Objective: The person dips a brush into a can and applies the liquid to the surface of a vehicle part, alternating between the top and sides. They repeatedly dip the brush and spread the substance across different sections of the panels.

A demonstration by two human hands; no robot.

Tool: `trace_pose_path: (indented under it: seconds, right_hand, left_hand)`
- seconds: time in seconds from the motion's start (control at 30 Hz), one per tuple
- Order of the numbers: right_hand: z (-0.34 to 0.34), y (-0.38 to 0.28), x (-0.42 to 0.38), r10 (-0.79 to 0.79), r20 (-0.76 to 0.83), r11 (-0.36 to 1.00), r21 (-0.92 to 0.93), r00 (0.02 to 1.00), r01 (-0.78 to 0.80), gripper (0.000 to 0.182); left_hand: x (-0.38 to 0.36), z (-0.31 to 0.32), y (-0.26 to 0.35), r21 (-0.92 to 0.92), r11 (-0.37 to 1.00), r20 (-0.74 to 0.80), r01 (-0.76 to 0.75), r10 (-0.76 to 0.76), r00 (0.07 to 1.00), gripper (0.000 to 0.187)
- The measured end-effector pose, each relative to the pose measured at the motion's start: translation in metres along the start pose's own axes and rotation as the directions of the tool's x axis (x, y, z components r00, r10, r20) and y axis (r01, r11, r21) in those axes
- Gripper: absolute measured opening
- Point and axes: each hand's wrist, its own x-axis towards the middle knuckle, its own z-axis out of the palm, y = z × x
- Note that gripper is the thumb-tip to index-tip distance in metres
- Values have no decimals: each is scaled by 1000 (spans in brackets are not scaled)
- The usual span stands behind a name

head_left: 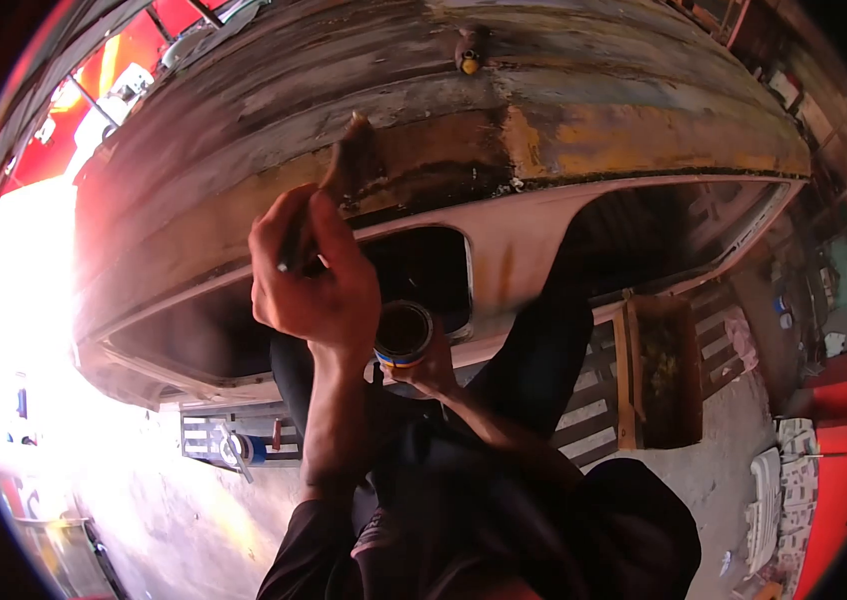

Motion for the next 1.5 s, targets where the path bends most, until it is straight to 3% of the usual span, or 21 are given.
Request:
trace_pose_path:
  seconds: [0.07,0.1,0.17,0.2,0.23,0.33,0.43,0.53,0.7,0.83,0.87,0.93,0.97,1.03,1.07,1.1,1.2,1.23,1.3,1.37,1.5]
  right_hand:
    - [1,-3,0,-7,-13,1000,18,1000,8,95]
    - [4,-3,1,3,-22,997,73,1000,-1,95]
    - [3,-10,3,-3,-29,994,113,1000,6,97]
    - [1,-20,4,-18,-29,995,97,999,21,99]
    - [-2,-30,6,-33,-28,996,81,999,35,101]
    - [-4,-22,4,-10,-28,999,35,1000,11,104]
    - [-1,6,-2,24,-24,1000,1,999,-24,107]
    - [0,30,-2,40,-20,999,-15,999,-41,110]
    - [-3,29,-4,49,-18,997,-52,999,-50,110]
    - [-5,1,1,54,-15,991,-122,998,-55,108]
    - [-5,-2,3,52,-16,989,-137,999,-54,107]
    - [-3,-2,0,52,-7,993,-111,999,-52,106]
    - [-2,1,-3,62,1,997,-43,998,-62,103]
    - [-2,2,-4,63,8,998,15,998,-63,99]
    - [-3,0,-4,54,8,998,7,998,-54,98]
    - [-3,-1,-3,45,8,999,-1,999,-45,96]
    - [1,5,-2,39,-8,998,56,999,-38,93]
    - [4,6,-2,46,-17,998,51,999,-45,92]
    - [4,7,-4,68,-32,997,36,997,-67,91]
    - [5,22,-7,90,3,988,124,996,-90,90]
    - [10,0,-3,29,-24,997,78,999,-27,89]
  left_hand:
    - [-8,5,7,135,977,140,-163,144,980,10]
    - [-12,12,7,69,961,198,-267,249,948,20]
    - [-21,30,23,-23,957,227,-289,286,931,22]
    - [-25,39,28,-75,957,248,-280,290,924,24]
    - [-33,43,38,-56,984,317,-169,178,932,17]
    - [-36,70,48,-198,976,349,-86,152,925,17]
    - [-35,80,45,-281,940,388,193,-73,919,14]
    - [-24,57,39,-197,972,175,129,-95,980,14]
    - [-39,60,45,-124,971,364,-203,234,901,22]
    - [-38,70,51,-264,964,347,17,78,935,17]
    - [-32,65,48,-253,961,342,109,-16,940,16]
    - [-24,56,18,-186,981,221,45,-3,975,14]
    - [-12,38,13,-81,986,244,149,-125,962,13]
    - [9,8,-16,61,992,118,107,-113,987,12]
    - [23,-11,-24,145,988,98,56,-71,993,12]
    - [38,-29,-51,286,934,80,-213,198,977,13]
    - [56,-49,-46,102,994,-55,-29,34,998,7]
    - [59,-54,-53,372,910,59,-185,176,983,12]
    - [50,-38,-34,377,888,198,-265,202,959,23]
    - [36,-14,-24,210,915,341,-344,262,903,31]
    - [39,38,-3,-143,978,267,-153,187,945,14]
